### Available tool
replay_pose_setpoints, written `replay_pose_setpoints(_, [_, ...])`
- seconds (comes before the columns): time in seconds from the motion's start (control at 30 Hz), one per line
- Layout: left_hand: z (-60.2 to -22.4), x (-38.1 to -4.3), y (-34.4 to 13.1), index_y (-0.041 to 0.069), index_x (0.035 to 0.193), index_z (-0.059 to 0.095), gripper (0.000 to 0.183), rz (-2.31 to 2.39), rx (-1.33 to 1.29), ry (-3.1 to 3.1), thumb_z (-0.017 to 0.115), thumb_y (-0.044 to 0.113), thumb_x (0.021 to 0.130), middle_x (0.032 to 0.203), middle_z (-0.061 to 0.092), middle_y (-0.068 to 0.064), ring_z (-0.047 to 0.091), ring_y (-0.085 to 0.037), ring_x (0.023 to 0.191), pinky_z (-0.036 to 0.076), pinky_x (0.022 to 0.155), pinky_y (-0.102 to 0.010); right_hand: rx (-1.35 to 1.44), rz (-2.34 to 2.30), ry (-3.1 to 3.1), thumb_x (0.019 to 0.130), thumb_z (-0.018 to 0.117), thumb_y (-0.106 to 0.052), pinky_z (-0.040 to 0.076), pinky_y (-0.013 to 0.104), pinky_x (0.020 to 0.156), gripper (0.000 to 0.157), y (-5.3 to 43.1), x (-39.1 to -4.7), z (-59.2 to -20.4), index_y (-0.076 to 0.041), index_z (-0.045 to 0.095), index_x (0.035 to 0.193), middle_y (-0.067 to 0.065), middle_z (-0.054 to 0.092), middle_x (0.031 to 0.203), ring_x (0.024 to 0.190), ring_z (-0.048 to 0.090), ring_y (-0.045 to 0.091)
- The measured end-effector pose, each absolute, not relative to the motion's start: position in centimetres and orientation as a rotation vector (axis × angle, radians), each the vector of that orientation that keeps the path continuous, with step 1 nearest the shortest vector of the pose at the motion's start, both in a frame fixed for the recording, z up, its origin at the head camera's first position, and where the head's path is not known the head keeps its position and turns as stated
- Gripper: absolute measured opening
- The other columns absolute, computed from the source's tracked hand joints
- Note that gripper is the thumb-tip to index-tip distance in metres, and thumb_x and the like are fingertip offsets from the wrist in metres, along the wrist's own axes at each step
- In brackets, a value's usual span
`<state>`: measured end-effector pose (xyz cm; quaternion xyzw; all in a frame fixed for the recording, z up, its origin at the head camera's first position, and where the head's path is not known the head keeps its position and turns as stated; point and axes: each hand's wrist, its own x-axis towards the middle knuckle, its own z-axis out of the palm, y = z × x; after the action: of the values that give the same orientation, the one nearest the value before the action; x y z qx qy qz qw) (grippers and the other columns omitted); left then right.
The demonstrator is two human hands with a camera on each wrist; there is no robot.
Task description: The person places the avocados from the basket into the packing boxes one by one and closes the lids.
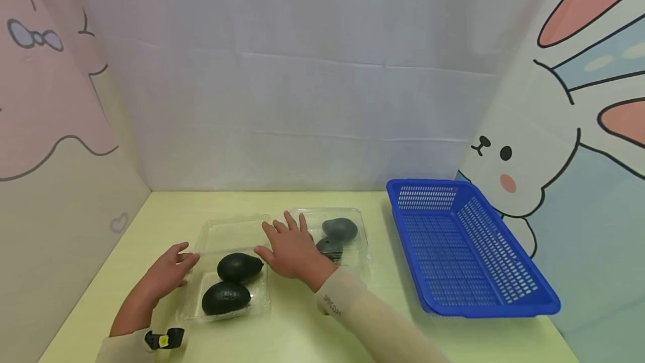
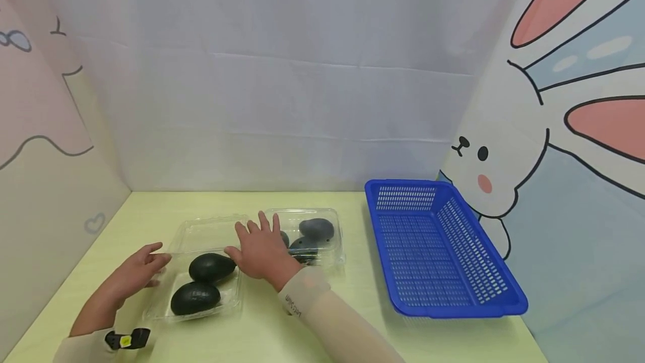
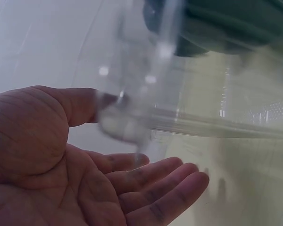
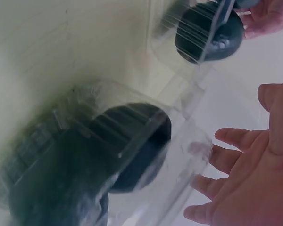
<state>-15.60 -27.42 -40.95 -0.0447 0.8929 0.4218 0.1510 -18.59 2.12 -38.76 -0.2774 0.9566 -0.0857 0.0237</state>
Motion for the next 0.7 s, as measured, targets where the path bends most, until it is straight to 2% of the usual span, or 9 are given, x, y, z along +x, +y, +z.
replay_pose_setpoints(0.17, [-40.9,-15.8,-27.4,-0.019,0.154,0.005,0.077,1.155,-0.108,2.595,0.044,0.032,0.112,0.155,0.018,-0.046,0.037,-0.060,0.137,0.042,0.104,-0.065,-0.847,-0.107,3.005,0.108,0.034,-0.059,0.007,0.058,0.123,0.064,1.1,-18.9,-40.0,-0.022,0.040,0.160,0.000,0.052,0.154,0.156,0.018,0.033])
replay_pose_setpoints(0.3, [-40.8,-15.9,-27.2,-0.017,0.156,0.002,0.081,1.165,-0.091,2.581,0.045,0.035,0.111,0.157,0.015,-0.045,0.023,-0.060,0.144,0.035,0.109,-0.067,-0.833,0.037,3.016,0.107,0.026,-0.063,0.005,0.057,0.124,0.068,0.4,-19.1,-40.5,-0.023,0.042,0.159,-0.002,0.057,0.148,0.156,0.016,0.030])
replay_pose_setpoints(0.53, [-41.0,-15.9,-26.9,-0.015,0.157,0.003,0.083,1.161,-0.075,2.581,0.045,0.039,0.111,0.156,0.018,-0.045,0.029,-0.061,0.141,0.037,0.107,-0.068,-0.820,0.120,3.007,0.106,0.020,-0.067,0.005,0.056,0.124,0.073,0.0,-19.2,-40.9,-0.020,0.046,0.156,-0.001,0.065,0.138,0.156,0.020,0.030])
replay_pose_setpoints(0.7, [-40.9,-15.9,-26.6,-0.014,0.158,0.003,0.081,1.181,-0.068,2.574,0.046,0.037,0.111,0.156,0.020,-0.045,0.031,-0.060,0.141,0.039,0.106,-0.067,-0.835,0.108,2.975,0.106,0.019,-0.066,0.007,0.053,0.124,0.074,-0.2,-19.2,-41.0,-0.020,0.043,0.158,-0.003,0.066,0.137,0.156,0.020,0.028])
